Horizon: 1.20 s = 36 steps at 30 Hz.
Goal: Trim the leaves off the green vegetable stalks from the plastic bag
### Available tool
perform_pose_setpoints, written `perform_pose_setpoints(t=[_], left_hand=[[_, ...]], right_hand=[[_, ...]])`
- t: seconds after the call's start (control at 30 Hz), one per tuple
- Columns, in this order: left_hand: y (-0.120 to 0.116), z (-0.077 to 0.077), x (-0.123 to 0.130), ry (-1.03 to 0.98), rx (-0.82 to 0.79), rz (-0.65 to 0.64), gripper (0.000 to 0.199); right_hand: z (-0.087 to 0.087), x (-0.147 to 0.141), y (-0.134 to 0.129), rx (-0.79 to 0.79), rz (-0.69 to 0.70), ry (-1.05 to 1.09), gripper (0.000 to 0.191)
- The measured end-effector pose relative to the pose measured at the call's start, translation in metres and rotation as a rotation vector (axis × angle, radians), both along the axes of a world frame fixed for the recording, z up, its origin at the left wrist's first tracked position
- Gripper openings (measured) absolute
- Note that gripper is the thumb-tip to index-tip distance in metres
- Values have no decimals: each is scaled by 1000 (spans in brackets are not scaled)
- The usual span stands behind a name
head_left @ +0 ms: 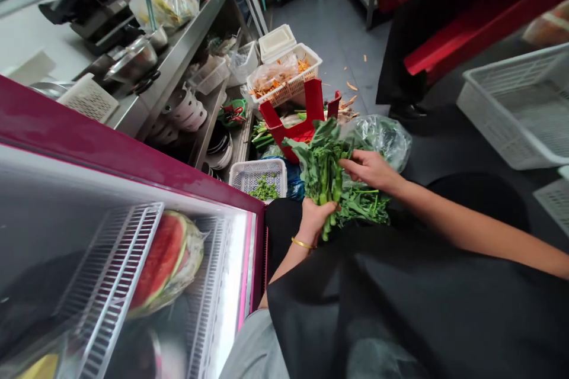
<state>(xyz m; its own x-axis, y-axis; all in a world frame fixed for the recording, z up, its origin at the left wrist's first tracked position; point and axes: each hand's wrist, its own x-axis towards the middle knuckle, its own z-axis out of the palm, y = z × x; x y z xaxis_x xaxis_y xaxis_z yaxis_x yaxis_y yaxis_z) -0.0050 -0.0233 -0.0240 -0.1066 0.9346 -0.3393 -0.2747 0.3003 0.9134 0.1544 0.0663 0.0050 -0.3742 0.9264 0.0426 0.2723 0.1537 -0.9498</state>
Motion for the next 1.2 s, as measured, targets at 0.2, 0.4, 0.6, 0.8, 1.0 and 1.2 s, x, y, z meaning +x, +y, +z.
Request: perform_pose_setpoints(t=[0.2,0.4,0.6,0.8,1.0,1.2], left_hand=[[-2,-3,11,-283,-190,-18,31],[3,-3,-2,-343,-217,-71,32],[-3,1,-3,-347,-172,-243,38],[-3,2,10,-318,-67,-37,41],[-2,6,2,-345,-75,-164,38],[1,-8,-7,-528,-236,-279,36]], right_hand=[[-13,3,-13,672,-159,-381,33],[-27,20,-35,423,118,-158,29],[2,13,3,-318,17,93,40],[4,-13,-7,-149,-302,146,39],[12,-8,3,-344,41,396,46],[12,-13,5,6,4,107,43]])
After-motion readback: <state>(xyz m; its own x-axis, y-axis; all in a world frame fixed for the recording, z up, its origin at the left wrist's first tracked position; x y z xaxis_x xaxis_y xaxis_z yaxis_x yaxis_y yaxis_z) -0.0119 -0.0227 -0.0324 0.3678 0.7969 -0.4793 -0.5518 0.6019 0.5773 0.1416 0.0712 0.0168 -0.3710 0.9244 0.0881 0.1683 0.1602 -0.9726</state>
